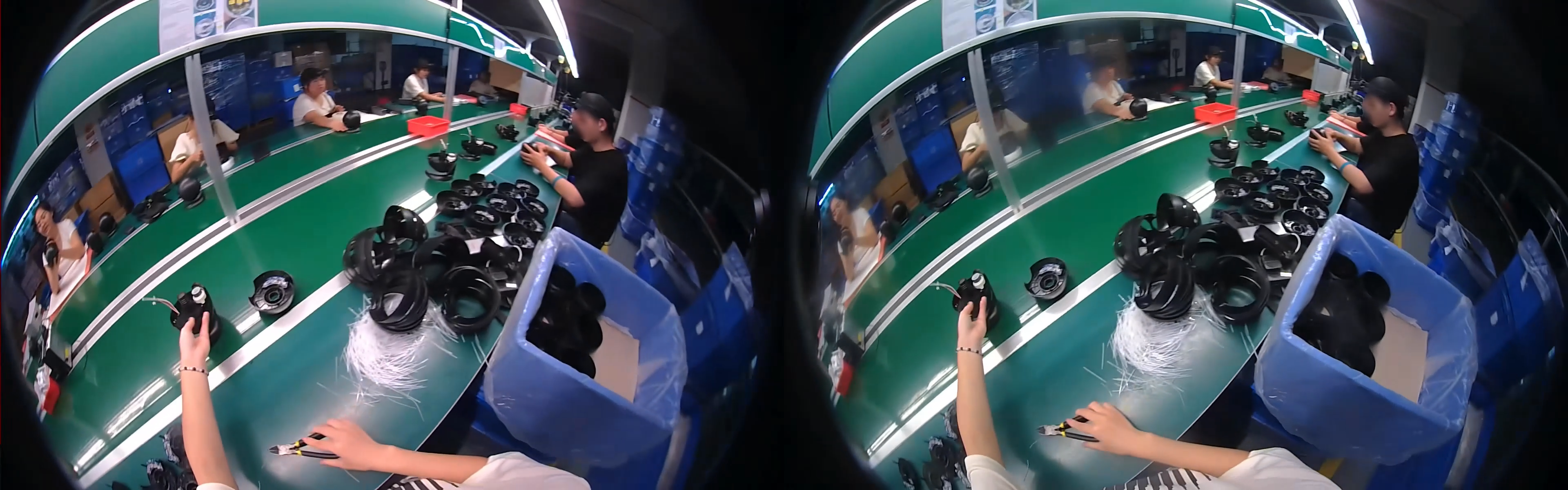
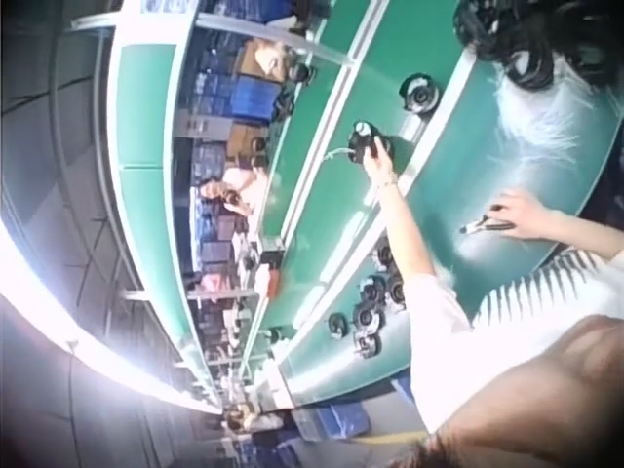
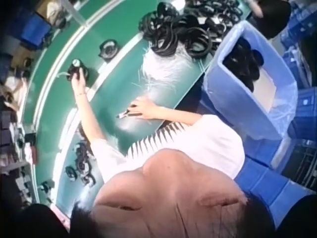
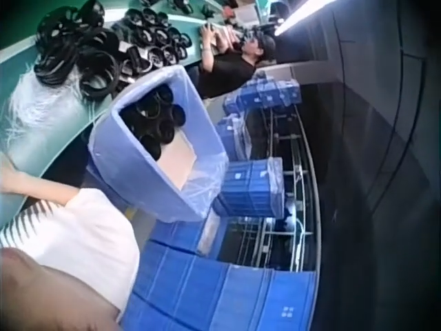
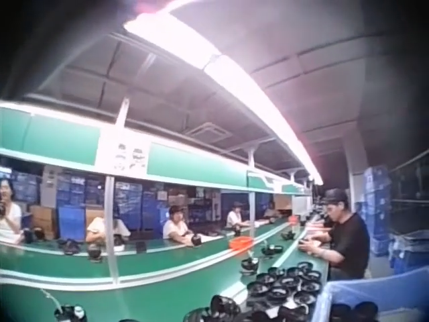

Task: Assembling plastic housings for light fixtures on an assembly line, including snapping components together and using wire cutters to trim wires.

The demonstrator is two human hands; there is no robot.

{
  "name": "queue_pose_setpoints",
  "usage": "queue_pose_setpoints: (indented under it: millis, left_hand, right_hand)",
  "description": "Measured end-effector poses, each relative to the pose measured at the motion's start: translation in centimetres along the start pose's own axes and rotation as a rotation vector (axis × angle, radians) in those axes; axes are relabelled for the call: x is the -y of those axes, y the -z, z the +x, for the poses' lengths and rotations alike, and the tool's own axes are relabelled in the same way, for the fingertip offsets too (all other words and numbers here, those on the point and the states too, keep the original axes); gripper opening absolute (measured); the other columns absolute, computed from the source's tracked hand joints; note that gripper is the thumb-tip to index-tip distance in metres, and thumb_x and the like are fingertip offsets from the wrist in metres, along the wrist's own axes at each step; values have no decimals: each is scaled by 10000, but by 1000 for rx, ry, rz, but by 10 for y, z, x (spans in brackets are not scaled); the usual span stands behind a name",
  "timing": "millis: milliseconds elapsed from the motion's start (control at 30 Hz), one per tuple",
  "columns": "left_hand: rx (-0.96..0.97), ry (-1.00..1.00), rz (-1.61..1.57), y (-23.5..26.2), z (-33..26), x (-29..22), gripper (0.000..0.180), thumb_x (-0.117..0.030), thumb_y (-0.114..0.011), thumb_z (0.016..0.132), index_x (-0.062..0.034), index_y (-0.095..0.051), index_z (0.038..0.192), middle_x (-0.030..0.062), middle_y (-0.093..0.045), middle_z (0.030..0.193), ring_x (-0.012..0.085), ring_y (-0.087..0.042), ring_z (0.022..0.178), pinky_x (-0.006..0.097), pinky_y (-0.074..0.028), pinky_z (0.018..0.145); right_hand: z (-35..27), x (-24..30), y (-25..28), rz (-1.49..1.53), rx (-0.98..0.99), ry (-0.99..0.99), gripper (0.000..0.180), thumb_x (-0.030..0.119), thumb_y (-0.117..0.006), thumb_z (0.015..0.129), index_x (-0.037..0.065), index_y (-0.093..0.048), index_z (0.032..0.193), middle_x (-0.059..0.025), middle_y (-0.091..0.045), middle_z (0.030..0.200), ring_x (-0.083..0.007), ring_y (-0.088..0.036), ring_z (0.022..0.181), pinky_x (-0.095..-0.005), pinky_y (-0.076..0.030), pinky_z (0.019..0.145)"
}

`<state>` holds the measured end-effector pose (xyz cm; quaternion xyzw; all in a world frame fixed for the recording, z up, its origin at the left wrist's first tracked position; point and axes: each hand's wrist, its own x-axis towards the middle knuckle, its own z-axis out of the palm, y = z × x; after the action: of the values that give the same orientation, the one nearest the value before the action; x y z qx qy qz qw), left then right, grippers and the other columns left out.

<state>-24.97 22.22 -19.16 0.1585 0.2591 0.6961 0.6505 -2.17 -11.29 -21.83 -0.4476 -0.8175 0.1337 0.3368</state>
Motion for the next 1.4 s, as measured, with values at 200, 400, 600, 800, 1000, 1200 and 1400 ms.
queue_pose_setpoints:
  millis: [200,400,600,800,1000,1200,1400]
  left_hand:
    - [-139,150,78,-8,-17,11,465,-254,-505,843,71,-335,1129,222,-384,1173,326,-546,943,427,-512,741]
    - [45,326,244,-46,-171,-8,510,-188,-506,822,-69,-292,1270,144,-344,1290,245,-519,982,325,-454,782]
    - [168,202,559,-36,-270,-44,421,-149,-477,828,-47,-370,1222,112,-425,1238,172,-567,838,275,-491,636]
    - [67,36,560,-8,-291,-63,396,-155,-486,826,-50,-398,1197,90,-460,1195,155,-562,822,257,-481,611]
    - [30,-6,590,16,-293,-73,404,-181,-473,822,-92,-414,1212,33,-468,1210,107,-547,842,219,-452,622]
    - [-15,-104,682,29,-296,-72,400,-205,-480,837,-91,-408,1214,36,-461,1221,108,-540,823,220,-427,622]
    - [-47,-216,762,21,-287,-85,366,-147,-494,823,-27,-430,1163,124,-492,1157,155,-559,886,257,-462,691]
  right_hand:
    - [3,-5,-2,-69,30,-34,605,333,-649,682,47,-438,1172,-115,-408,1210,-287,-364,1116,-413,-314,892]
    - [14,7,34,47,-204,-13,555,390,-649,677,73,-509,1111,-148,-376,1274,-314,-296,1210,-524,-207,972]
    - [24,-52,129,-308,-672,-74,217,22,-616,644,54,-620,859,-108,-585,978,-216,-572,692,-307,-461,610]
    - [46,-85,196,-730,-25,-344,207,54,-623,607,38,-599,812,-108,-561,924,-266,-582,730,-349,-474,646]
    - [65,-81,203,-897,61,-236,62,96,-567,598,53,-610,608,-88,-593,681,-224,-584,702,-322,-488,576]
    - [73,-8,137,-557,-124,205,80,110,-537,575,80,-505,642,-46,-488,610,-200,-519,587,-306,-441,469]
    - [86,22,23,-261,107,379,77,127,-536,588,61,-512,617,-99,-521,615,-248,-532,623,-352,-444,481]
